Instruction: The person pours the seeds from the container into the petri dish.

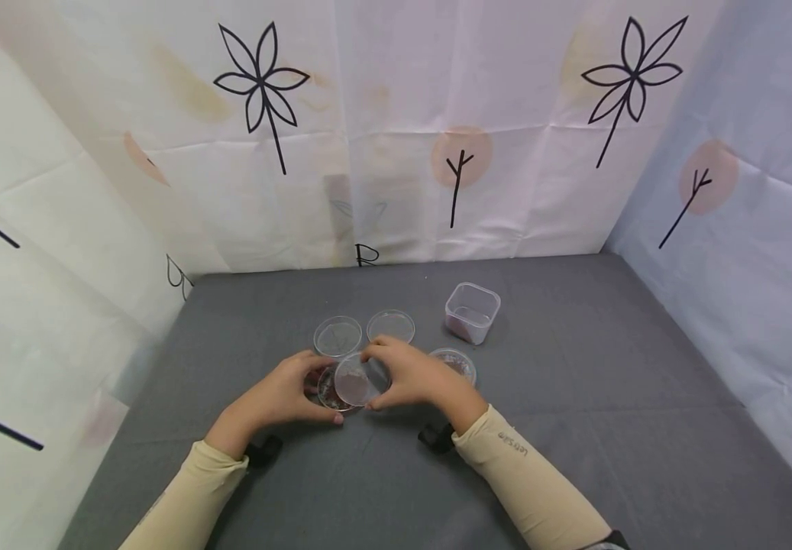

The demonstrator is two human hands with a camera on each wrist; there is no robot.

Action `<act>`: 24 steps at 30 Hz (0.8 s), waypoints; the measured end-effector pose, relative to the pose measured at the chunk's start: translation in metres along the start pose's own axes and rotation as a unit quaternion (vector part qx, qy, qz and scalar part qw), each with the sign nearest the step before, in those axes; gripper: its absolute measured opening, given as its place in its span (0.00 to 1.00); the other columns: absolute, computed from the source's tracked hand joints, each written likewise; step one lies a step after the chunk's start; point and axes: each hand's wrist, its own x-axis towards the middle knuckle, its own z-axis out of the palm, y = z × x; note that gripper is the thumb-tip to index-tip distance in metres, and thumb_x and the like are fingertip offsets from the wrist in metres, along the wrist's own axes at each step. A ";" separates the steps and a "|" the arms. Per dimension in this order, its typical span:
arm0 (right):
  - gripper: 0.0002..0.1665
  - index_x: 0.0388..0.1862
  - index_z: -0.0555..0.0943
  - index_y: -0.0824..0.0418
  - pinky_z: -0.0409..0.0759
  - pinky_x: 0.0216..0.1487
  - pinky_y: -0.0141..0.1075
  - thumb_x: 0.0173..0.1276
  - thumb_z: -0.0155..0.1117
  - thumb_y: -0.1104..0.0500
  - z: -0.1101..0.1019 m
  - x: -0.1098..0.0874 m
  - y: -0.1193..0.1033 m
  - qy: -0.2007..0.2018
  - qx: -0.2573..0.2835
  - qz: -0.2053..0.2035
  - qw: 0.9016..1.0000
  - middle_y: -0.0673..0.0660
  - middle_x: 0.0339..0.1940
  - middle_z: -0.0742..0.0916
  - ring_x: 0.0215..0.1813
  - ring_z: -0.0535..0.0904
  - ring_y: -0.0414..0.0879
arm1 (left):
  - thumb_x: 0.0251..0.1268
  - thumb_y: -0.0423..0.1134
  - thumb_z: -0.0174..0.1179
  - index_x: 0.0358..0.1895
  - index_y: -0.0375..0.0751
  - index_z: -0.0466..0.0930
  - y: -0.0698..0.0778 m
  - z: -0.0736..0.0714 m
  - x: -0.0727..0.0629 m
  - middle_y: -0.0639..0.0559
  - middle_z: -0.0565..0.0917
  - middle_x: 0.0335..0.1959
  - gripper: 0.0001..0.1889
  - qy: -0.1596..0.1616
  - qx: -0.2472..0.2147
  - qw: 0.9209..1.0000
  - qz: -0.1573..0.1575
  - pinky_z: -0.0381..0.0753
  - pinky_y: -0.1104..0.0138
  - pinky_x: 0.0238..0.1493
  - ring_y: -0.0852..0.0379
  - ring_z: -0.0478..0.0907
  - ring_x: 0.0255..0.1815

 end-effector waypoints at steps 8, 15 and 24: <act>0.38 0.66 0.81 0.63 0.80 0.67 0.48 0.61 0.84 0.51 0.012 0.003 -0.006 -0.015 -0.021 -0.011 1.000 0.59 0.65 0.82 0.66 0.80 0.53 | 0.48 0.53 0.86 0.74 0.35 0.74 -0.001 0.001 0.000 0.45 0.81 0.59 0.51 -0.002 0.005 1.000 -0.004 0.86 0.61 0.52 0.53 0.80 0.55; 0.38 0.70 0.79 0.65 0.78 0.71 0.52 0.64 0.82 0.52 0.017 0.006 -0.012 -0.012 -0.024 -0.018 0.999 0.66 0.71 0.79 0.72 0.77 0.57 | 0.49 0.54 0.86 0.77 0.33 0.70 -0.001 0.002 0.000 0.44 0.81 0.59 0.54 -0.001 0.008 1.000 -0.011 0.86 0.61 0.52 0.53 0.81 0.55; 0.39 0.74 0.77 0.64 0.76 0.73 0.54 0.68 0.79 0.52 0.018 0.006 -0.015 -0.027 -0.030 -0.009 0.999 0.67 0.77 0.75 0.77 0.73 0.60 | 0.51 0.54 0.85 0.77 0.33 0.70 -0.001 0.001 0.000 0.44 0.81 0.57 0.52 0.000 0.020 1.000 -0.007 0.86 0.62 0.51 0.54 0.81 0.53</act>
